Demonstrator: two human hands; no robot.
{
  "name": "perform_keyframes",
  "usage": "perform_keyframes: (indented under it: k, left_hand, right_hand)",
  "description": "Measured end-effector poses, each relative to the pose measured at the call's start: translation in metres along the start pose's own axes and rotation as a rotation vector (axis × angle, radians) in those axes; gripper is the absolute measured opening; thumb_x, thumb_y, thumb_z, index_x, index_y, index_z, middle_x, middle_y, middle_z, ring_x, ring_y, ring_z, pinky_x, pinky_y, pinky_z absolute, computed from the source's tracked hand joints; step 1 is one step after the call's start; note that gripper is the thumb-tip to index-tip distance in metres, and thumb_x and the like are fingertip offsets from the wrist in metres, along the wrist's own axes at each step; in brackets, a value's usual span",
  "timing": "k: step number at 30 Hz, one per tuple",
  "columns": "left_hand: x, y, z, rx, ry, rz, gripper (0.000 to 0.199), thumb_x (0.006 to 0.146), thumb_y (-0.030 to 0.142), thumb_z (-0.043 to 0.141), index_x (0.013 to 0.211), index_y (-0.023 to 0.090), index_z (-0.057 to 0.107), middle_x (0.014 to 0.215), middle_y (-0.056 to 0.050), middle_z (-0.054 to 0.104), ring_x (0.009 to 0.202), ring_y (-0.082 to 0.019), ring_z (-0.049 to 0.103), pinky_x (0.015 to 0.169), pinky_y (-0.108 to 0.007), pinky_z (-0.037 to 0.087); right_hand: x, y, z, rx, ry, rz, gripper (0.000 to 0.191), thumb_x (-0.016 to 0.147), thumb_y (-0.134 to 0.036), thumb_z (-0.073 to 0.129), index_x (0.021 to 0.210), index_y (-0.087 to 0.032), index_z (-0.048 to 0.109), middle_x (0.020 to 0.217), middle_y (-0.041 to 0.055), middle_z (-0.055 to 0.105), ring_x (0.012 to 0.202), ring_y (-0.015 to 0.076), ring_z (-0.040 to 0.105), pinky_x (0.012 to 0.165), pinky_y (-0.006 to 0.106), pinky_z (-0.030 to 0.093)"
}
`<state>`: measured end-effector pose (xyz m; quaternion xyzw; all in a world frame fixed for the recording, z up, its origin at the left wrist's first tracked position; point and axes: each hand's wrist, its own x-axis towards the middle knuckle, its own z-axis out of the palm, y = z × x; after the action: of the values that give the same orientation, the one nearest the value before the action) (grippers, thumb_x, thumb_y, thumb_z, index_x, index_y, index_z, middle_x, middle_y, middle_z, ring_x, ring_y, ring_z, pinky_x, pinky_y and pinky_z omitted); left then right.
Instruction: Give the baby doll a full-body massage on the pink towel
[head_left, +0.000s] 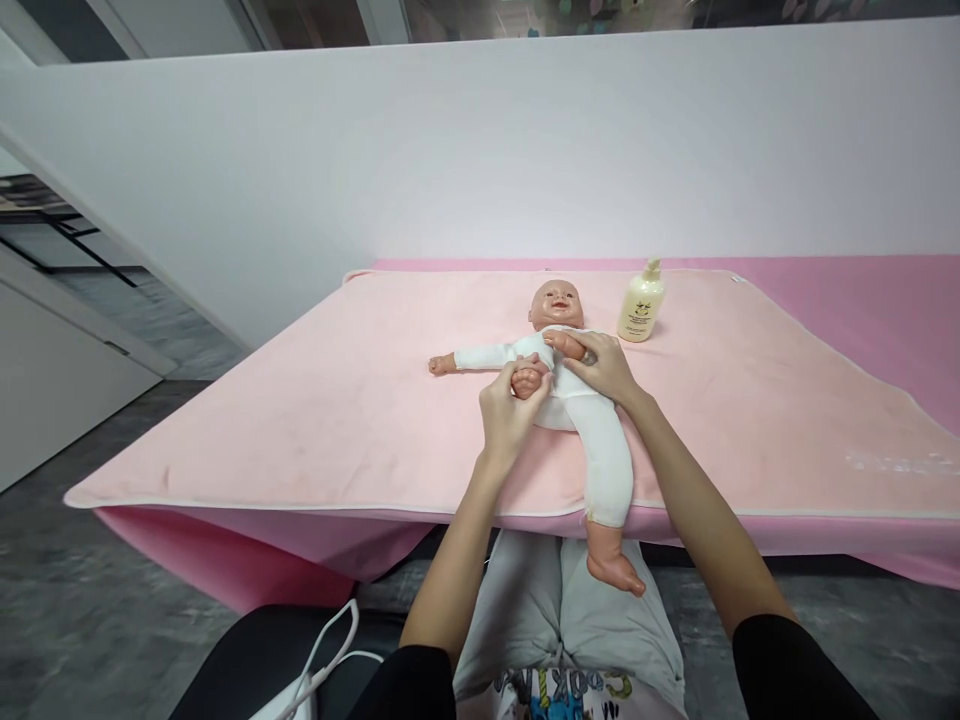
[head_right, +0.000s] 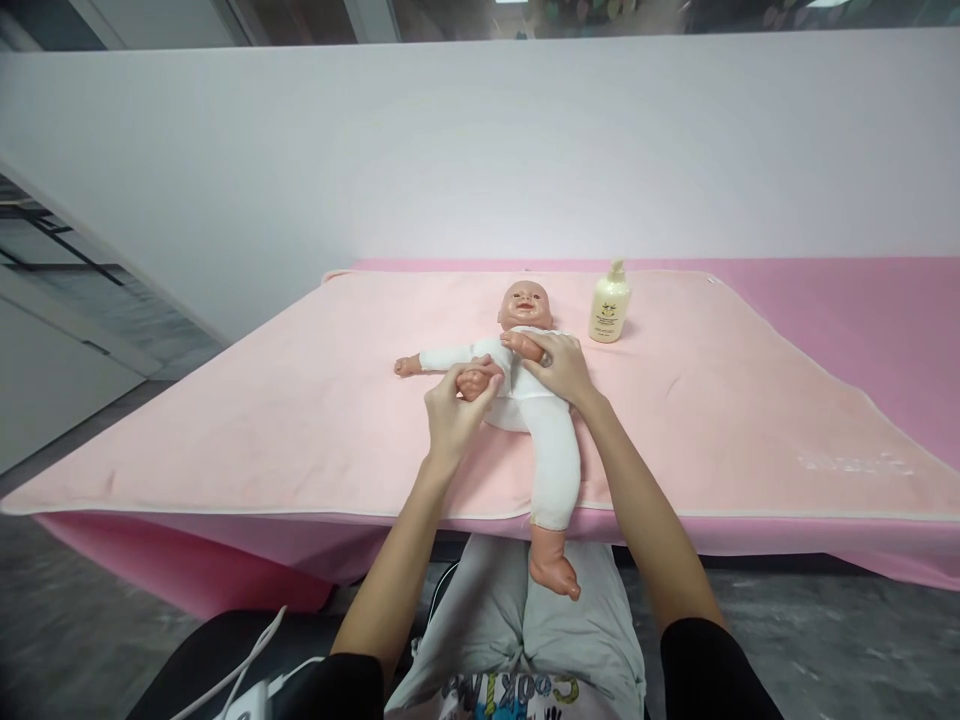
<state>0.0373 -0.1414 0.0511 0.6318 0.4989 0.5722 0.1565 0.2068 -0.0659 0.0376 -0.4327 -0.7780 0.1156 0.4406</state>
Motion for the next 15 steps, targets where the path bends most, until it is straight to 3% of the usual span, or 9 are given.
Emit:
perform_keyframes:
  k: [4,6,9,12,15]
  left_hand:
    - [-0.017,0.019,-0.028,-0.033,0.023,0.002,0.014,0.076,0.028,0.066,0.085,0.019,0.062,0.105,-0.006,0.070,0.102,-0.020,0.064,0.084,-0.031,0.054]
    - [-0.037,0.030,-0.047,-0.018,0.052,0.032,0.014,0.076,0.026,0.066,0.086,0.018,0.061,0.105,-0.006,0.069,0.104,-0.021,0.063,0.082,-0.031,0.056]
    - [-0.074,0.040,-0.069,0.045,0.064,0.125,0.013,0.076,0.018,0.066,0.087,0.018,0.060,0.103,-0.006,0.070,0.103,-0.021,0.063,0.091,-0.034,0.053]
    - [-0.112,0.038,-0.077,0.112,0.031,0.183,0.017,0.073,0.012,0.067,0.089,0.017,0.059,0.105,-0.007,0.069,0.104,-0.022,0.063,0.092,-0.032,0.053]
    - [-0.141,0.031,-0.072,0.154,-0.052,0.195,0.017,0.074,0.011,0.066,0.088,0.016,0.060,0.106,-0.009,0.069,0.104,-0.023,0.063,0.091,-0.032,0.053]
  right_hand:
    - [0.003,0.003,-0.002,0.195,0.147,0.118,0.043,0.075,-0.034,0.061,0.117,-0.021,0.059,0.116,0.0050,0.063,0.106,0.0223,0.057,0.095,0.039,0.042]
    - [0.005,0.006,-0.002,0.323,0.237,0.187,0.045,0.075,-0.037,0.062,0.116,-0.020,0.058,0.119,0.0054,0.061,0.110,0.0206,0.055,0.096,0.036,0.042]
    - [0.008,0.015,-0.002,0.464,0.409,0.320,0.043,0.073,-0.041,0.062,0.110,-0.018,0.059,0.118,0.0070,0.060,0.109,0.0191,0.054,0.096,0.034,0.042]
    - [0.009,0.030,-0.002,0.546,0.636,0.525,0.039,0.074,-0.039,0.058,0.106,-0.016,0.058,0.111,0.0077,0.061,0.102,0.0173,0.057,0.093,0.035,0.044]
    - [0.008,0.045,-0.004,0.641,0.795,0.753,0.036,0.076,-0.037,0.054,0.105,-0.016,0.056,0.104,0.0061,0.062,0.091,0.0155,0.060,0.086,0.034,0.048]
